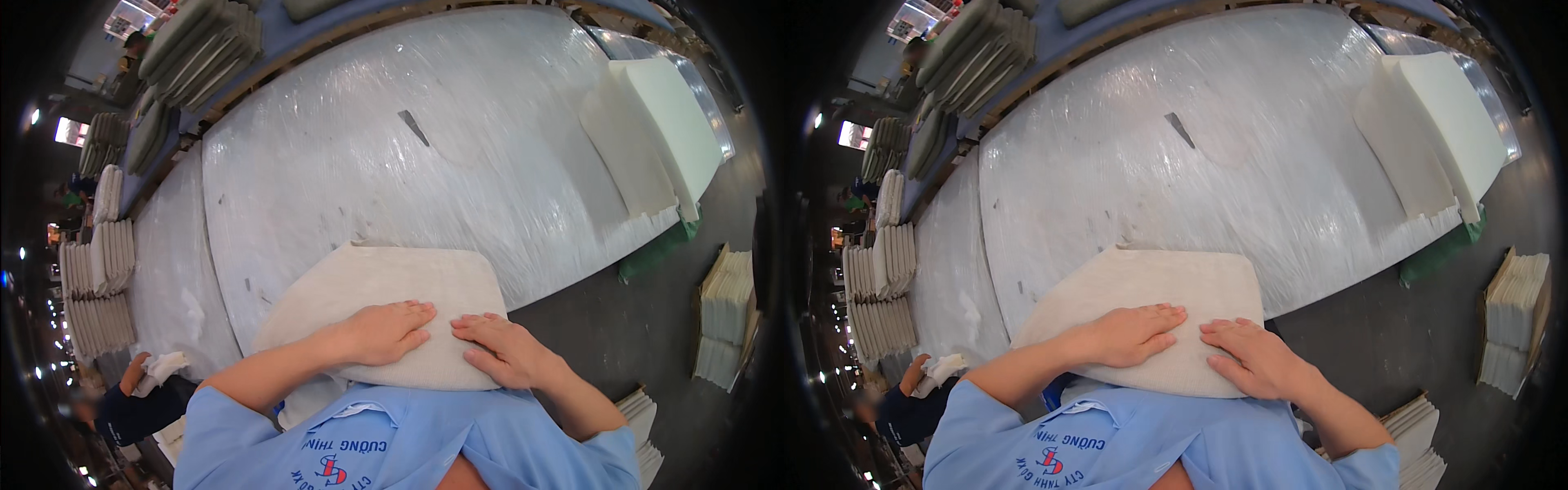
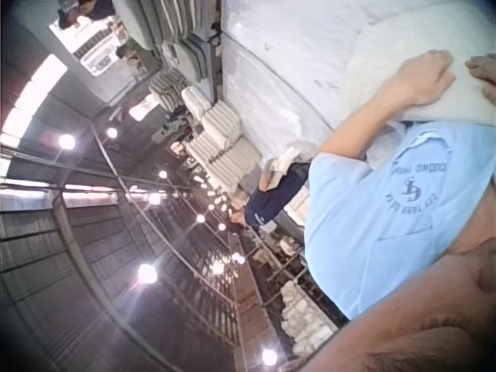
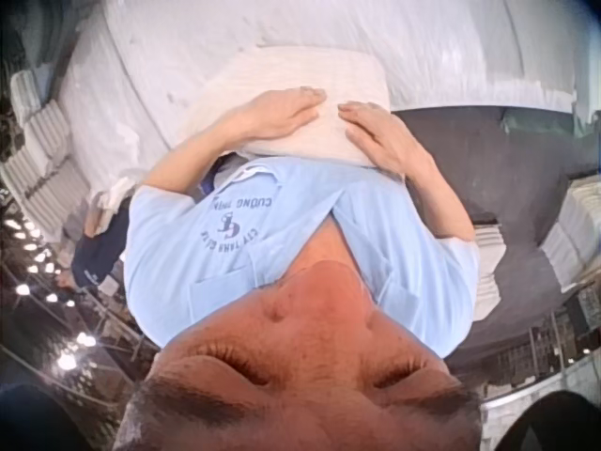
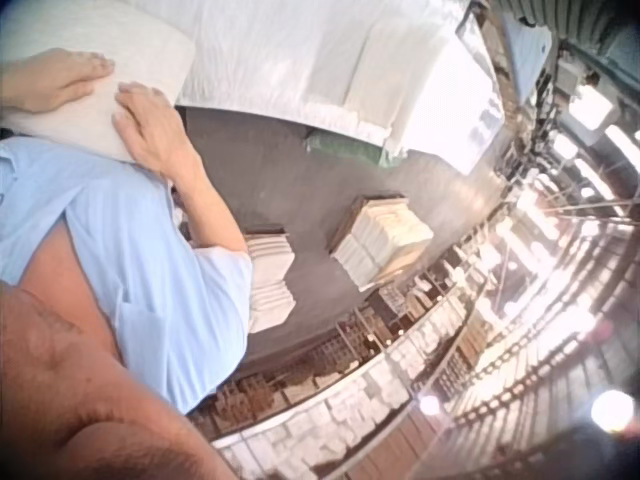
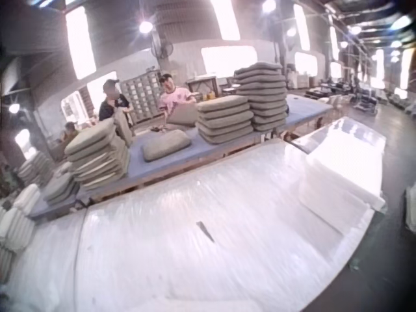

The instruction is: The person repeatedly wraps a rectangular foam block in white paper, folding the edges and rolling the block to enclose it. The wrapped items are placed on a nearby stack. Other workers are visible in the background performing similar tasks.

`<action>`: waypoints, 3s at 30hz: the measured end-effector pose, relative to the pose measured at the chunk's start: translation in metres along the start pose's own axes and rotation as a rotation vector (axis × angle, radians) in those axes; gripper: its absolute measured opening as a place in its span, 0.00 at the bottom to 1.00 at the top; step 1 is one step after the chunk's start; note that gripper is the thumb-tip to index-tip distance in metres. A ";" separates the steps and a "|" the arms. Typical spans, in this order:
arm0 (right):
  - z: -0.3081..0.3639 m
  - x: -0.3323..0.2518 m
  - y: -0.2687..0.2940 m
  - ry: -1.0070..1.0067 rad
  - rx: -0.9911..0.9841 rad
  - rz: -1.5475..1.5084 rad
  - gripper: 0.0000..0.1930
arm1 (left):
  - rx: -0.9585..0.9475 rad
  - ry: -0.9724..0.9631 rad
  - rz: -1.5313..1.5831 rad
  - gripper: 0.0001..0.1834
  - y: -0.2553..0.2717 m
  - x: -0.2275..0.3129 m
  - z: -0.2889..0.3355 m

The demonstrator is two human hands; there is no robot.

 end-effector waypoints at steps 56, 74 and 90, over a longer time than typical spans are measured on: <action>-0.056 0.076 0.119 0.090 0.722 -1.042 0.47 | 1.172 0.356 1.064 0.27 0.015 -0.077 0.169; -0.032 -0.094 0.085 0.553 0.737 0.650 0.35 | 1.012 0.073 -0.863 0.40 0.070 0.122 0.075; -0.040 -0.089 0.070 0.673 0.711 0.789 0.26 | 0.960 -0.013 -0.852 0.22 0.075 0.089 0.048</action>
Point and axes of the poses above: each hand's wrist, its own z-axis away from the middle knuckle, its own y-axis out of the back of the hand, x = y × z, the point moved 8 cm from there along -z, towards the middle knuckle, and after that the axes turned 12 degrees about -y, right-handed, at the moved point
